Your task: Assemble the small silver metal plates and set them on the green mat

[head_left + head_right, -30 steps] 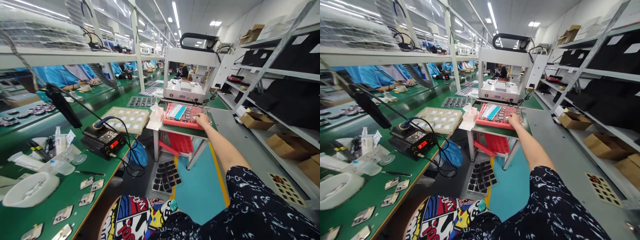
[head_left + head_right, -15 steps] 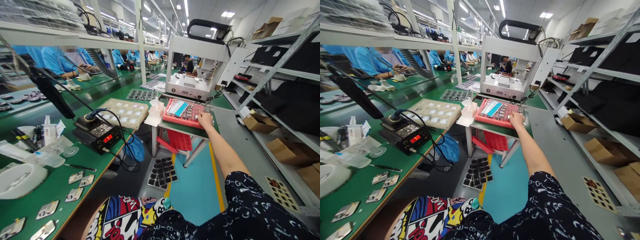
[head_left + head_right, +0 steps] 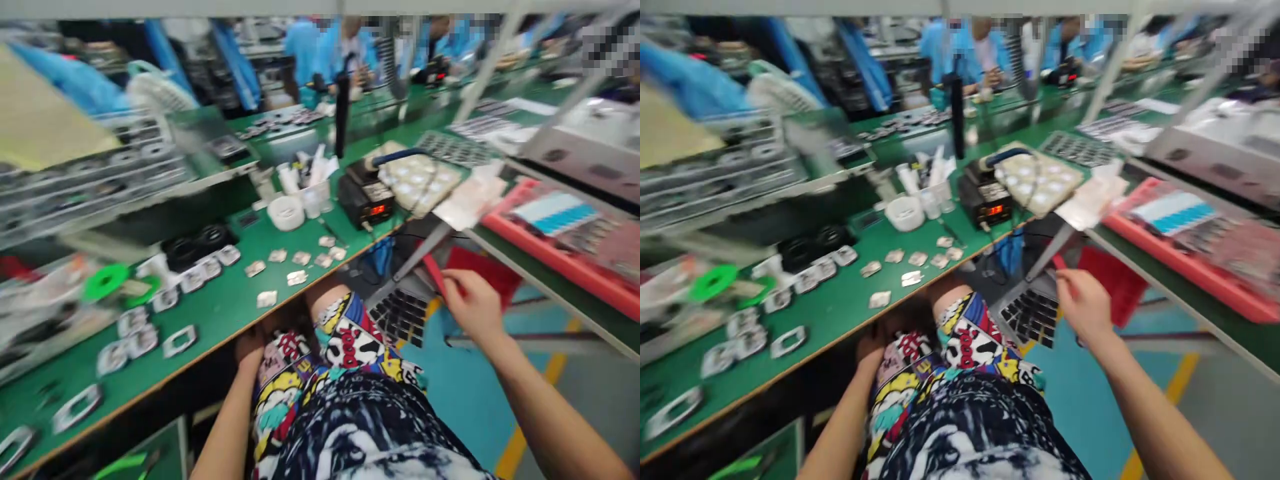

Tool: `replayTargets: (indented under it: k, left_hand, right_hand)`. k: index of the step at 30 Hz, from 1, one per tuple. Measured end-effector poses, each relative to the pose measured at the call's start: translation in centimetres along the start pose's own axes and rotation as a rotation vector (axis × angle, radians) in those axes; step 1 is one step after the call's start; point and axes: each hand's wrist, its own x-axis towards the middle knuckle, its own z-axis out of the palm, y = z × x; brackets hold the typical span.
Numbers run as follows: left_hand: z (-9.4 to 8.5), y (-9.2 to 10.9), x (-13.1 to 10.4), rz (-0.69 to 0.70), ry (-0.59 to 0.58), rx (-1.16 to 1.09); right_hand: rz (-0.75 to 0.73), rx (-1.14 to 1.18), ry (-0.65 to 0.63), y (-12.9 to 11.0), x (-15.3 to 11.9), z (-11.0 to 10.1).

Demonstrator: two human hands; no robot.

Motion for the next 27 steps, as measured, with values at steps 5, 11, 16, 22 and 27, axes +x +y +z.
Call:
replayTargets:
  k: [5, 11, 16, 22, 27]
  left_hand:
    - [0.8, -7.9, -1.5, -0.165, 0.002, -0.056]
    - [1.1, -10.3, -4.4, -0.193, 0.048, -0.163]
    - [0.5, -9.5, -8.7, -0.105, 0.169, -0.261]
    - [-3.7, -3.9, -11.4, 0.106, 0.196, -0.512]
    - [-10.0, 1.1, -13.7, 0.092, 0.053, -1.246]
  right_hand:
    - [-0.514, 0.332, -0.255, -16.9, -1.0, 10.4]
    - [-0.874, 0.275, -0.395, -27.1, 3.4, 15.7]
    - [-0.946, 0.272, -0.451, -27.9, 4.0, 18.2]
    - [-0.699, 0.542, -0.442, -27.6, 2.0, 16.6]
    - [-0.148, 0.886, -0.667, -28.3, -0.8, 12.8]
